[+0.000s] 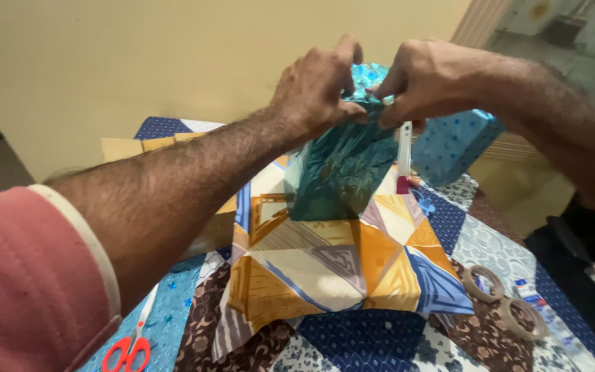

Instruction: The person wraps a rectangular box with teal wrapping paper, folds the edges, and secures them with clear tape using a handheld dispenser. The person then places the wrapped box on top of another wrapped box and opens a cardboard box to retrieve a roll of tape.

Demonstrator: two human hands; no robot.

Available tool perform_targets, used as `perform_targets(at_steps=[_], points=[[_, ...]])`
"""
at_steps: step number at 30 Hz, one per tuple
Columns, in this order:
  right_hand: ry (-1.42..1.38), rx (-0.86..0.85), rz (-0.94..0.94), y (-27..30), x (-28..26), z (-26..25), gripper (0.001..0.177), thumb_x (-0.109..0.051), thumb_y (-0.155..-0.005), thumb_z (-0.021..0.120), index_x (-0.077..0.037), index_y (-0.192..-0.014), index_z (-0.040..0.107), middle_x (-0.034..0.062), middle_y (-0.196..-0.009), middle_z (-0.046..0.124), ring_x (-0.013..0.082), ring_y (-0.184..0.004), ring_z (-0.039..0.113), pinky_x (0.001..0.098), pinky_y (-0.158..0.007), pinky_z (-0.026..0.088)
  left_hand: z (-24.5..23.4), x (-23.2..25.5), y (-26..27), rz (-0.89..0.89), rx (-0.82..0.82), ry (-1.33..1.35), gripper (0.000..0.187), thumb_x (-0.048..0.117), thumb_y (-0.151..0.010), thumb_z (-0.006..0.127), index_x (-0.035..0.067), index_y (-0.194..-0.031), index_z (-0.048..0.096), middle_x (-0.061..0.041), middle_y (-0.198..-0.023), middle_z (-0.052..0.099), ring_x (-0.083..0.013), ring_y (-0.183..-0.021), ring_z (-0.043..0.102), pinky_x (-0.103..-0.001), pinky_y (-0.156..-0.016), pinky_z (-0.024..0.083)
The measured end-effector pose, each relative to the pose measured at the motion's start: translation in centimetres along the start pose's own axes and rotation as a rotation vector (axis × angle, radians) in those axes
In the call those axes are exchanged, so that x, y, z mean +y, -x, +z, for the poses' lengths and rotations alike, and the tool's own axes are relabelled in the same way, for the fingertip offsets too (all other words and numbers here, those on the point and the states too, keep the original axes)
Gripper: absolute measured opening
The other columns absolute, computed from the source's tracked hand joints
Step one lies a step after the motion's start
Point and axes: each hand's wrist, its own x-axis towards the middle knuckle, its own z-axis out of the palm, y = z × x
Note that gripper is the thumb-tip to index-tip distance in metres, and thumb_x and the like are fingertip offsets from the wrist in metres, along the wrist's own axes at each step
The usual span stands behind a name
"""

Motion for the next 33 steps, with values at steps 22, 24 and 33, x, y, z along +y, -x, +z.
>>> perform_targets(at_steps=[22, 24, 33], points=[[-1.264, 0.208, 0.61, 9.2, 9.4, 7.3, 0.019, -0.017, -0.085, 0.077, -0.006, -0.096, 0.067, 0.0039, -0.089, 0.064, 0.0154, -0.078, 0.065, 0.0349, -0.072, 0.054, 1.5, 2.8, 0.2, -0.017, -0.063, -0.237, 0.032, 0.038, -0.081, 0.086, 0.02, -0.108, 0.08, -0.011, -0.109, 0.059, -0.0294, -0.111, 0.056, -0.051, -0.091, 0.05], [-1.297, 0.204, 0.575, 9.2, 9.7, 7.6, 0.018, -0.018, -0.085, 0.077, -0.006, -0.094, 0.067, 0.0034, -0.089, 0.064, 0.0154, -0.078, 0.064, 0.0356, -0.072, 0.054, 1.4, 2.9, 0.2, -0.028, -0.054, -0.226, 0.033, 0.036, -0.08, 0.087, 0.02, -0.109, 0.08, -0.009, -0.109, 0.059, -0.029, -0.112, 0.056, -0.05, -0.093, 0.05], [-1.607, 0.121, 0.545, 7.1, 11.1, 8.7, 0.014, -0.02, -0.101, 0.048, -0.008, -0.097, 0.052, 0.0051, -0.087, 0.059, 0.0196, -0.082, 0.064, 0.0443, -0.09, 0.059, 2.4, 2.9, 0.7, -0.025, 0.01, -0.199, 0.031, 0.031, -0.08, 0.088, 0.019, -0.108, 0.082, -0.008, -0.112, 0.058, -0.0274, -0.115, 0.053, -0.048, -0.102, 0.048]])
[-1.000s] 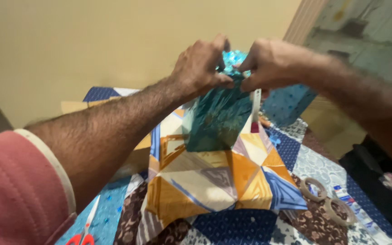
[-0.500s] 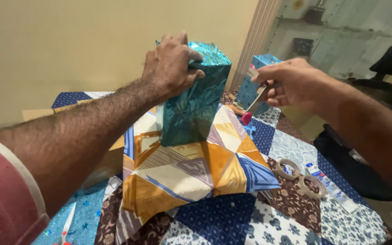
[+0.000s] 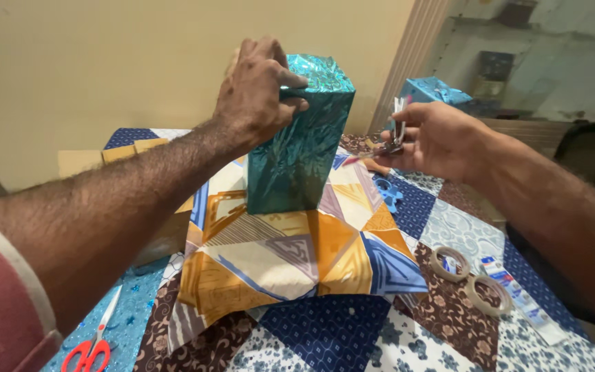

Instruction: The person wraps a rectangular box with teal wrapping paper, folds the edges, and secures them with clear tape using a handheld dispenser. The person then places the wrapped box on top of another wrapped box and opens a cardboard box to retrieve a roll of tape.

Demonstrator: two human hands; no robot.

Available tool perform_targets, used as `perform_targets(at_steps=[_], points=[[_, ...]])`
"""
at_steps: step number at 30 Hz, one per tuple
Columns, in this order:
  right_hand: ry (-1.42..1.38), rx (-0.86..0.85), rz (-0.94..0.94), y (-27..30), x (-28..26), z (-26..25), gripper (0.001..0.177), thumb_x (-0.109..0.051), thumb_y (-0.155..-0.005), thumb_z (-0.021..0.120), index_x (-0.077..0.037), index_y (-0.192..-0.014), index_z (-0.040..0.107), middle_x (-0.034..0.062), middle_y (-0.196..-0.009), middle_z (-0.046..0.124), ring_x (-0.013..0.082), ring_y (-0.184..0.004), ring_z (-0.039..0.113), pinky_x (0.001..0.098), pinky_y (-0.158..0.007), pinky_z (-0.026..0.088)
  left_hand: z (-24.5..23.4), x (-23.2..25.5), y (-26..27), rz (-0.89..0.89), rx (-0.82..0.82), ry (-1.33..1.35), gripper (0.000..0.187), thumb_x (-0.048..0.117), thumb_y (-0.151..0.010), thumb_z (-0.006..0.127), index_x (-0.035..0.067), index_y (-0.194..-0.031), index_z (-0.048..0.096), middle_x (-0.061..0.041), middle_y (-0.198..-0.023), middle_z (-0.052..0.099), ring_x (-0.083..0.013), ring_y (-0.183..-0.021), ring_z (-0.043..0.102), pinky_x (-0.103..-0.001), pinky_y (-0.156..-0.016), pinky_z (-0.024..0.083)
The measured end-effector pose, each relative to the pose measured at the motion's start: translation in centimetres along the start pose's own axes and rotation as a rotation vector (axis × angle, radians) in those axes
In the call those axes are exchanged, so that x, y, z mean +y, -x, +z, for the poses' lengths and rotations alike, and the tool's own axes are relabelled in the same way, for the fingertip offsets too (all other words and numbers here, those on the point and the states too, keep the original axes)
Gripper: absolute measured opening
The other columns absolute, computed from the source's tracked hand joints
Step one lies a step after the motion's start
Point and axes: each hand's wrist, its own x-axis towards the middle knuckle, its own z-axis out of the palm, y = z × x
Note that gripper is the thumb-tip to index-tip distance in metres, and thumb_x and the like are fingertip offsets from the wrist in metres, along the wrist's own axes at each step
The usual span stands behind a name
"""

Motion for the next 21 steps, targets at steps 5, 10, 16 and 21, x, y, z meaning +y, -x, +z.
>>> perform_targets(at_steps=[5, 10, 16, 21], points=[[-0.149, -0.091, 0.025, -2.3, 0.8, 0.4, 0.014, -0.014, -0.104, 0.044, -0.007, -0.092, 0.045, 0.0042, -0.077, 0.046, 0.0205, -0.071, 0.056, 0.0532, -0.094, 0.062, 0.3, -0.7, 0.2, -0.024, 0.17, -0.03, 0.077, 0.048, -0.068, 0.096, 0.01, -0.128, 0.066, -0.023, -0.13, 0.045, -0.04, -0.126, 0.041, -0.063, -0.1, 0.037], [-0.251, -0.13, 0.017, -4.6, 2.0, -0.2, 0.012, -0.02, -0.101, 0.058, -0.01, -0.096, 0.054, -0.0004, -0.073, 0.044, 0.0137, -0.065, 0.046, 0.0448, -0.08, 0.056, -1.6, -2.4, 1.4, -0.564, -0.116, 0.232, 0.119, 0.062, -0.065, 0.09, -0.006, -0.147, 0.036, -0.029, -0.141, 0.044, -0.0415, -0.132, 0.047, -0.056, -0.108, 0.046], [0.021, -0.177, -0.074, -7.0, 4.4, 0.7, 0.034, -0.014, -0.092, 0.071, -0.011, -0.126, 0.067, -0.0045, -0.073, 0.04, 0.0091, -0.06, 0.041, 0.0367, -0.07, 0.054, 0.1, -3.3, 5.6, -0.916, -0.78, 0.354, 0.074, 0.053, -0.085, 0.073, 0.021, -0.147, 0.05, -0.013, -0.143, 0.06, -0.0305, -0.129, 0.061, -0.047, -0.109, 0.051], [0.094, -0.16, -0.07, -7.5, 6.1, 2.4, 0.047, -0.017, -0.089, 0.074, -0.014, -0.135, 0.067, -0.0041, -0.08, 0.045, 0.0081, -0.059, 0.039, 0.0376, -0.074, 0.064, 1.2, -2.6, 6.3, -0.817, -0.52, 0.499, 0.053, 0.039, -0.096, 0.061, 0.002, -0.134, 0.062, -0.019, -0.134, 0.069, -0.0294, -0.119, 0.069, -0.044, -0.095, 0.061]])
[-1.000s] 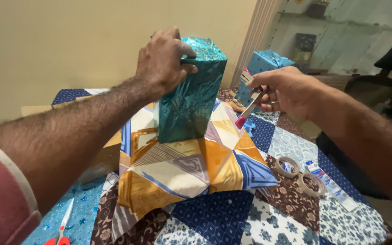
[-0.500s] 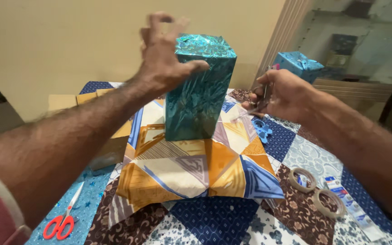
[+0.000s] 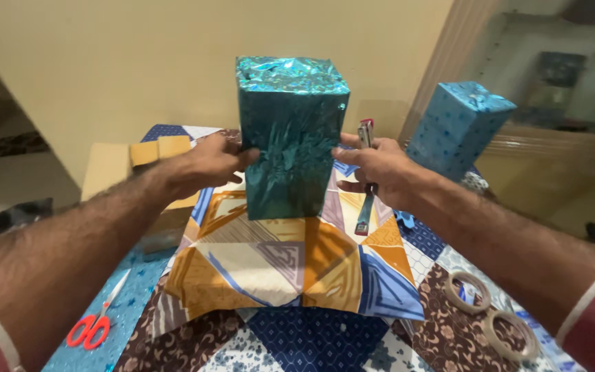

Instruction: The person wraps a rectangular box with teal wrapping paper, folds the edges, and secures them with clear tape using a handheld dispenser. The person then places the wrapped box on top of another wrapped box and opens a cardboard box to retrieve a roll of tape.

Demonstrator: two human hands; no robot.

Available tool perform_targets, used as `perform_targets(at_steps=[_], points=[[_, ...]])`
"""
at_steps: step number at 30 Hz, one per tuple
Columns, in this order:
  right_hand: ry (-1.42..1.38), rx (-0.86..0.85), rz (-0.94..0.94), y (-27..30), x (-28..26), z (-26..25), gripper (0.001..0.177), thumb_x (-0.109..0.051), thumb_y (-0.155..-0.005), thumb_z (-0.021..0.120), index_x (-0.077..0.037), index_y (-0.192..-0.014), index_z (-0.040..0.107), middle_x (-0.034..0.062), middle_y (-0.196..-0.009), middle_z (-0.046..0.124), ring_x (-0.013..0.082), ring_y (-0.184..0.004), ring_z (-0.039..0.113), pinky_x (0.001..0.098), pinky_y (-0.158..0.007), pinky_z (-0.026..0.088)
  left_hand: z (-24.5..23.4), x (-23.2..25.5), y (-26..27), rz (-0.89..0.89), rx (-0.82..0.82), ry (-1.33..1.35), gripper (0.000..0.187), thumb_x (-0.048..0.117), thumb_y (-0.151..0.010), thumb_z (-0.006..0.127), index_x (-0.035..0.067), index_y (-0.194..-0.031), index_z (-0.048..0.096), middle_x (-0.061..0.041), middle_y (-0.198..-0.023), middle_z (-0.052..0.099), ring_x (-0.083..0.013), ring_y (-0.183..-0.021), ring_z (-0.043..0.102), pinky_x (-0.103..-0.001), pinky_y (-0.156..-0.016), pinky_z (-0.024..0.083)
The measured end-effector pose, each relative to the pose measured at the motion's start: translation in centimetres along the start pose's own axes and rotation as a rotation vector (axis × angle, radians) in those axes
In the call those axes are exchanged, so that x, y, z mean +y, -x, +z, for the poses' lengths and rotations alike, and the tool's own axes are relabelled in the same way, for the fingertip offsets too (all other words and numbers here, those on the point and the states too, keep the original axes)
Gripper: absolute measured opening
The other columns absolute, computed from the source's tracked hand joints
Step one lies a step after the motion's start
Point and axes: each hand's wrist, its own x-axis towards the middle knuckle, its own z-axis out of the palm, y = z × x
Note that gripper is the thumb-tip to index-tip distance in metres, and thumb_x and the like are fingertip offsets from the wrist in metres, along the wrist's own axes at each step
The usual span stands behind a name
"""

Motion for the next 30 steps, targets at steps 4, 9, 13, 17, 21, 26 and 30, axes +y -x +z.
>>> perform_targets(at_steps=[4, 9, 13, 17, 21, 26, 30], points=[[0.082, 0.059, -0.086, -0.1, -0.6, 0.2, 0.042, -0.018, -0.088, 0.076, -0.006, -0.128, 0.07, 0.0028, -0.11, 0.061, 0.0074, -0.08, 0.06, 0.0394, -0.071, 0.067, -0.2, 1.2, 0.5, 0.049, 0.104, -0.116, 0.044, 0.038, -0.098, 0.06, 0.0, -0.12, 0.068, -0.017, -0.114, 0.077, -0.027, -0.103, 0.077, -0.038, -0.083, 0.064], [0.086, 0.068, -0.257, 0.5, -2.2, -0.3, 0.035, -0.018, -0.085, 0.079, -0.002, -0.115, 0.072, 0.0103, -0.117, 0.071, 0.0155, -0.093, 0.07, 0.0367, -0.064, 0.062, -0.1, 4.0, 1.7, -0.034, 0.411, -0.294, 0.048, 0.048, -0.099, 0.064, 0.002, -0.1, 0.079, -0.022, -0.092, 0.08, -0.0324, -0.095, 0.08, -0.043, -0.089, 0.059], [0.102, 0.044, -0.312, 1.6, -2.6, 0.0, 0.024, -0.016, -0.085, 0.079, -0.001, -0.102, 0.074, 0.0096, -0.1, 0.073, 0.0172, -0.087, 0.069, 0.0336, -0.062, 0.061, 0.0, 4.8, 2.8, 0.057, 0.569, -0.346, 0.042, 0.048, -0.087, 0.071, 0.014, -0.11, 0.081, -0.02, -0.106, 0.076, -0.0366, -0.107, 0.071, -0.048, -0.097, 0.053], [0.111, 0.097, -0.228, 3.1, -1.7, 0.9, 0.019, -0.012, -0.083, 0.079, 0.0, -0.097, 0.073, 0.0092, -0.094, 0.073, 0.0173, -0.085, 0.07, 0.0344, -0.062, 0.061, 0.5, 4.9, 3.4, 0.061, 0.626, -0.397, 0.055, 0.05, -0.079, 0.078, 0.015, -0.121, 0.075, -0.02, -0.118, 0.071, -0.0374, -0.114, 0.066, -0.049, -0.099, 0.051], [0.146, 0.077, -0.203, 4.7, -0.4, 1.8, 0.018, -0.013, -0.083, 0.078, 0.0, -0.095, 0.073, 0.0054, -0.092, 0.073, 0.0151, -0.085, 0.073, 0.0337, -0.064, 0.063, 1.1, 5.2, 4.0, 0.048, 0.627, -0.469, 0.071, 0.053, -0.076, 0.082, 0.01, -0.13, 0.068, -0.02, -0.122, 0.07, -0.0375, -0.115, 0.066, -0.051, -0.098, 0.051], [0.158, 0.143, -0.169, 5.7, -0.2, 2.5, 0.019, -0.009, -0.081, 0.079, -0.003, -0.097, 0.07, 0.0034, -0.09, 0.068, 0.0158, -0.082, 0.069, 0.0341, -0.065, 0.064, 2.3, 5.4, 3.3, -0.019, 0.462, -0.487, 0.074, 0.054, -0.074, 0.083, 0.009, -0.131, 0.066, -0.019, -0.119, 0.073, -0.0362, -0.115, 0.069, -0.051, -0.101, 0.053], [0.152, 0.124, -0.145, 5.8, 0.4, 2.2, 0.018, -0.006, -0.082, 0.079, -0.002, -0.096, 0.068, 0.0026, -0.089, 0.065, 0.0133, -0.078, 0.067, 0.0333, -0.063, 0.064, 3.8, 3.5, 1.7, 0.337, 0.425, -0.495, 0.089, 0.049, -0.072, 0.088, -0.001, -0.139, 0.055, -0.027, -0.129, 0.063, -0.0396, -0.123, 0.06, -0.05, -0.105, 0.046]])
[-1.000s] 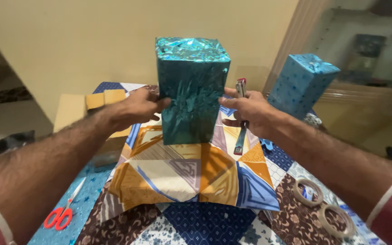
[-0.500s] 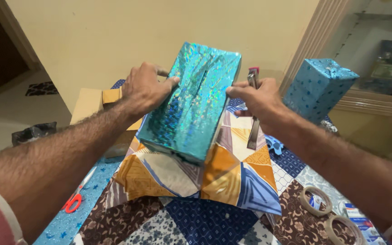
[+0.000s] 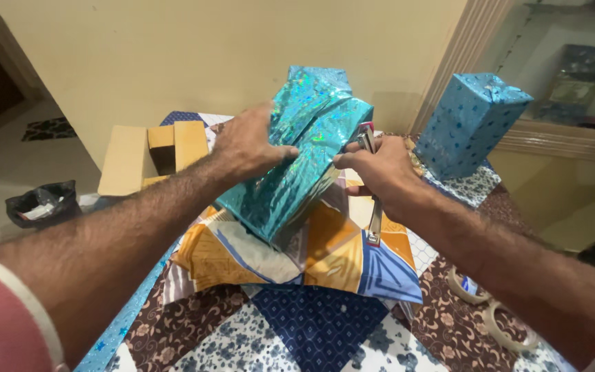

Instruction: The person wraps a rectangular box with teal wrapping paper, folds the edges, and secures them with clear tape using a handheld dispenser. The person then places the wrapped box on top of another wrapped box and opens a cardboard box to retrieve a roll of tape.

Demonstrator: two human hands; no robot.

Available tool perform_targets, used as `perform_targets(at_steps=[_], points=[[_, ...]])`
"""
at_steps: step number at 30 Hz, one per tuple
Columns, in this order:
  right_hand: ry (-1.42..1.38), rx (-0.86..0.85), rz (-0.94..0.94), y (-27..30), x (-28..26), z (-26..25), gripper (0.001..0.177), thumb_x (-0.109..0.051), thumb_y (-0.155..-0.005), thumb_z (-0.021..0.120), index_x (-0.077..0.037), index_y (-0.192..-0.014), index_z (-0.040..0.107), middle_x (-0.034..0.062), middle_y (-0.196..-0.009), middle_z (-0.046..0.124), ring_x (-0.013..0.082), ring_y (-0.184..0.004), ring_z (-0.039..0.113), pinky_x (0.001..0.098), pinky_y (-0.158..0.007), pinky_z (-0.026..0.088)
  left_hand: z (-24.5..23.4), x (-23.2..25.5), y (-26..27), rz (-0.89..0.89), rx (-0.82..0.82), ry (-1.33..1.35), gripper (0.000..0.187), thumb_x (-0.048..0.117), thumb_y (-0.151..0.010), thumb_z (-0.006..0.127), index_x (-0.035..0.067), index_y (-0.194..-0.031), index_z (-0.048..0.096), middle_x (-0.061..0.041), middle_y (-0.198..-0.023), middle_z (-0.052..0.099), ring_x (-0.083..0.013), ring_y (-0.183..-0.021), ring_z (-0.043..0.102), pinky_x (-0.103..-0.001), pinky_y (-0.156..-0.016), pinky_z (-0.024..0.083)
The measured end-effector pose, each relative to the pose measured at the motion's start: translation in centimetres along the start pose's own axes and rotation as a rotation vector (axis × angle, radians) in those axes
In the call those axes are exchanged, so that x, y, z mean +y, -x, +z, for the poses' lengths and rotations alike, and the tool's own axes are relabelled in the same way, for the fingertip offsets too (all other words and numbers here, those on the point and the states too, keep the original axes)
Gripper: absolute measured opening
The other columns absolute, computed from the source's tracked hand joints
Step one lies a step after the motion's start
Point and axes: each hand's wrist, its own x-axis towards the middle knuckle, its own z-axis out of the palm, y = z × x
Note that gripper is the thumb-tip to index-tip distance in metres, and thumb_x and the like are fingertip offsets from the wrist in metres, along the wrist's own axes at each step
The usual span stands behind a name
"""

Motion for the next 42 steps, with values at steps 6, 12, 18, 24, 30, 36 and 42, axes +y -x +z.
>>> perform_targets(at_steps=[6, 12, 18, 24, 30, 36, 42], points=[[-0.082, -0.103, 0.211, -1.3, 1.7, -1.6, 0.023, 0.0, -0.084, 0.075, -0.005, -0.106, 0.071, 0.004, -0.089, 0.059, 0.0136, -0.067, 0.048, 0.0374, -0.068, 0.065, 1.6, -1.5, 0.5, -0.023, -0.266, -0.054, 0.1, 0.064, -0.073, 0.077, 0.001, -0.145, 0.051, -0.025, -0.145, 0.054, -0.0384, -0.135, 0.053, -0.049, -0.115, 0.043], [-0.097, -0.135, 0.398, -1.1, 5.1, -2.6, 0.018, -0.003, -0.088, 0.07, 0.001, -0.106, 0.068, 0.0073, -0.092, 0.07, 0.0115, -0.066, 0.062, 0.0383, -0.071, 0.065, 1.3, -0.7, 3.7, -0.31, -0.458, -0.185, 0.149, 0.094, -0.05, 0.072, 0.005, -0.159, 0.024, -0.028, -0.163, 0.018, -0.048, -0.15, 0.024, -0.076, -0.113, 0.027], [-0.074, -0.255, 0.433, 0.2, 6.0, -0.6, 0.023, -0.001, -0.086, 0.074, 0.0, -0.109, 0.07, 0.0024, -0.086, 0.061, 0.0084, -0.053, 0.038, 0.0408, -0.072, 0.066, 0.4, 1.0, 3.5, -0.331, -0.602, -0.28, 0.156, 0.094, -0.05, 0.075, 0.008, -0.162, 0.01, -0.026, -0.168, 0.002, -0.0538, -0.152, 0.009, -0.077, -0.113, 0.026], [-0.111, -0.273, 0.324, 1.0, 5.3, 0.1, 0.031, -0.016, -0.085, 0.074, -0.007, -0.115, 0.07, 0.0006, -0.086, 0.056, 0.0074, -0.05, 0.036, 0.0374, -0.078, 0.064, -0.1, 0.7, 2.5, -0.279, -0.53, -0.215, 0.149, 0.088, -0.051, 0.072, 0.002, -0.161, 0.022, -0.036, -0.161, 0.023, -0.0553, -0.143, 0.037, -0.063, -0.107, 0.051], [-0.364, -0.101, 0.175, 2.7, 5.2, -0.5, 0.046, -0.036, -0.084, 0.076, -0.008, -0.12, 0.069, 0.0049, -0.103, 0.067, 0.008, -0.058, 0.043, 0.0356, -0.073, 0.051, -3.1, 1.1, 0.6, -0.378, -0.557, 0.368, 0.109, 0.082, -0.066, 0.061, 0.015, -0.152, 0.051, -0.023, -0.156, 0.045, -0.0432, -0.142, 0.043, -0.063, -0.11, 0.042], [-0.477, -0.078, 0.042, 3.7, 4.0, -0.6, 0.075, -0.067, -0.085, 0.06, -0.006, -0.127, 0.062, 0.0076, -0.123, 0.064, 0.0055, -0.056, 0.045, 0.0397, -0.077, 0.053, -6.4, 3.9, -0.2, -0.694, -0.647, 0.661, 0.085, 0.071, -0.075, 0.052, 0.027, -0.147, 0.053, -0.012, -0.163, 0.032, -0.0468, -0.143, 0.041, -0.077, -0.102, 0.041], [-0.41, -0.132, -0.096, 3.9, 1.9, -0.6, 0.08, -0.071, -0.086, 0.05, -0.003, -0.127, 0.059, 0.0064, -0.136, 0.065, 0.0043, -0.04, 0.029, 0.0411, -0.076, 0.057, -6.3, 4.9, 0.7, -0.9, -0.577, 0.85, 0.095, 0.076, -0.072, 0.051, 0.023, -0.152, 0.048, -0.018, -0.159, 0.034, -0.0488, -0.142, 0.036, -0.081, -0.094, 0.046]])
